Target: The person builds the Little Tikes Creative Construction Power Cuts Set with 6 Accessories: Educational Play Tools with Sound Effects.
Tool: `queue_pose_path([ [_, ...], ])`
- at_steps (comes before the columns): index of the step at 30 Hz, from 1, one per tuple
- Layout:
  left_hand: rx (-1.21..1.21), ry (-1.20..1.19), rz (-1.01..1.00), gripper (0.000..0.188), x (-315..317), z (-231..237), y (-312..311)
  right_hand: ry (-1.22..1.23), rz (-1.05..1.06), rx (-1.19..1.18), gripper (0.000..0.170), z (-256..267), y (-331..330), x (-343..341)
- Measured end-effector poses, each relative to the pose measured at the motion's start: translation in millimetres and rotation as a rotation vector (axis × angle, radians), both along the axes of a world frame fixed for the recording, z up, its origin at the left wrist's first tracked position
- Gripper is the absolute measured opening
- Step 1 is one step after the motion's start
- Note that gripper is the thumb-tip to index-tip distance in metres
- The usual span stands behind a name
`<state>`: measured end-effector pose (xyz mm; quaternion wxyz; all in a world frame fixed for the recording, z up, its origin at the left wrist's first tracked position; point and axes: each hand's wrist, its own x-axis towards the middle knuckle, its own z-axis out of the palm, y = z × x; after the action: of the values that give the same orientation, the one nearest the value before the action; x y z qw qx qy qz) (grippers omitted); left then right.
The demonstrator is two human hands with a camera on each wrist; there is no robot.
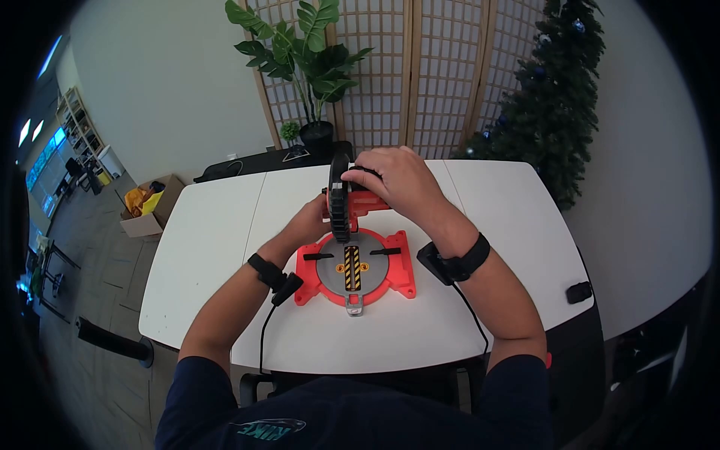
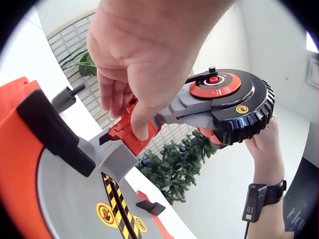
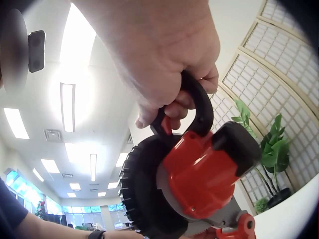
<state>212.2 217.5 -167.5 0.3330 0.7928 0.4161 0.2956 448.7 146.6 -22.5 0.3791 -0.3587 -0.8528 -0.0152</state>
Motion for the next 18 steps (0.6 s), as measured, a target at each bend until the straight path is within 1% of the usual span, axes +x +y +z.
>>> queue_pose_path([
  [4,0.018,-0.009,-0.016,0.061,1,8,-6,-0.007,-0.005,-0.022,0.032,0,-1,0],
  [7,-0.029,0.016,-0.009,0.063,3,12,-11,-0.018,-0.009,-0.005,0.032,0,0,1],
  [9,0.063,-0.084,-0.049,0.069,5,11,-13,-0.021,-0.01,0.005,0.033,2,-1,1],
  [10,0.064,-0.083,-0.048,0.069,6,13,-15,-0.022,-0.01,-0.05,0.032,3,0,2],
  [11,0.067,-0.048,-0.052,0.071,6,15,-16,-0.024,-0.011,-0.106,0.032,4,0,3],
  [12,0.07,-0.013,-0.057,0.074,7,17,-18,-0.024,-0.011,-0.107,0.032,4,1,4],
  [13,0.07,-0.013,-0.057,0.074,7,14,-17,-0.064,-0.007,-0.071,0.032,2,3,5],
  [15,0.119,0.123,-0.047,0.073,6,3,-11,-0.105,-0.003,-0.035,0.031,0,4,5],
  [17,0.114,0.103,-0.06,0.071,5,-7,-6,-0.078,-0.013,-0.029,0.031,-3,2,3],
  [18,0.107,0.083,-0.073,0.07,6,-1,-9,-0.078,-0.013,-0.028,0.031,-3,2,3],
])
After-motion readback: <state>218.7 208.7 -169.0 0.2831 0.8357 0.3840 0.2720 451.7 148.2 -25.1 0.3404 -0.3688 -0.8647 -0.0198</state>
